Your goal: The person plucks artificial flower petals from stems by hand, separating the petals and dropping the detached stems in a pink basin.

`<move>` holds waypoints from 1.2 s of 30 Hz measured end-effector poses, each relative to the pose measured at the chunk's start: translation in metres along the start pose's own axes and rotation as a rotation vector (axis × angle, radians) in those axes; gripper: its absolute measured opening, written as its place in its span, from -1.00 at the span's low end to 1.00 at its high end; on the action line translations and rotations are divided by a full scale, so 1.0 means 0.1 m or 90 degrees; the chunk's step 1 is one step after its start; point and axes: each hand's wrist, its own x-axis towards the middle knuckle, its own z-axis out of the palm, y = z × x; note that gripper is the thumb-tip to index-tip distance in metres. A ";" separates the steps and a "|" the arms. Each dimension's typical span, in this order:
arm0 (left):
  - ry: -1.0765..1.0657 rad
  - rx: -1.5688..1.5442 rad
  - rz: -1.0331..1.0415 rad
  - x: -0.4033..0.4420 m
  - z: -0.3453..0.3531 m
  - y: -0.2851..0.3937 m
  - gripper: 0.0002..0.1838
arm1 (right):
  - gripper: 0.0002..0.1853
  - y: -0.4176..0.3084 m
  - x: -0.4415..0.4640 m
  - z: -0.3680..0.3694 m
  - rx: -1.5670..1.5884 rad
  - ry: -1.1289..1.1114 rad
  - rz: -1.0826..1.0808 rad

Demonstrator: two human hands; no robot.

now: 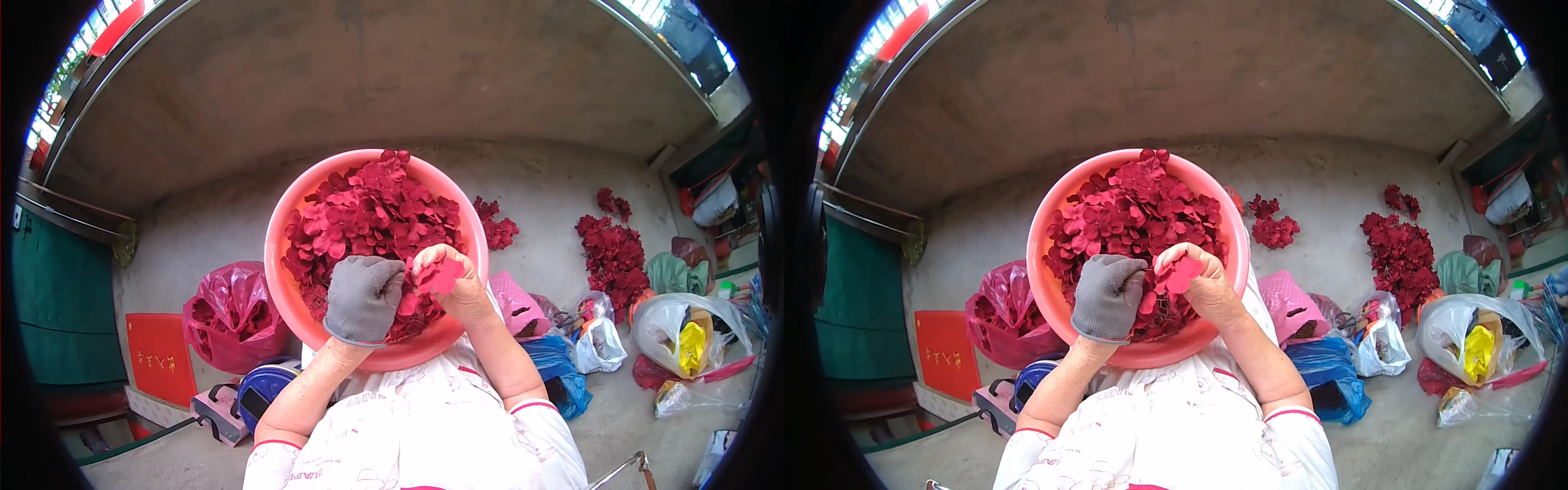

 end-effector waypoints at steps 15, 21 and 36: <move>-0.052 0.049 0.051 -0.01 -0.02 -0.01 -0.88 | -0.80 0.12 -0.03 -0.04 0.001 -0.002 0.025; -0.052 0.051 0.052 0.00 -0.02 -0.01 -0.91 | -0.83 0.13 -0.03 -0.03 0.012 -0.006 0.020; -0.067 0.080 0.065 0.00 0.00 -0.05 -0.92 | -0.85 0.14 -0.04 -0.03 -0.012 0.005 0.029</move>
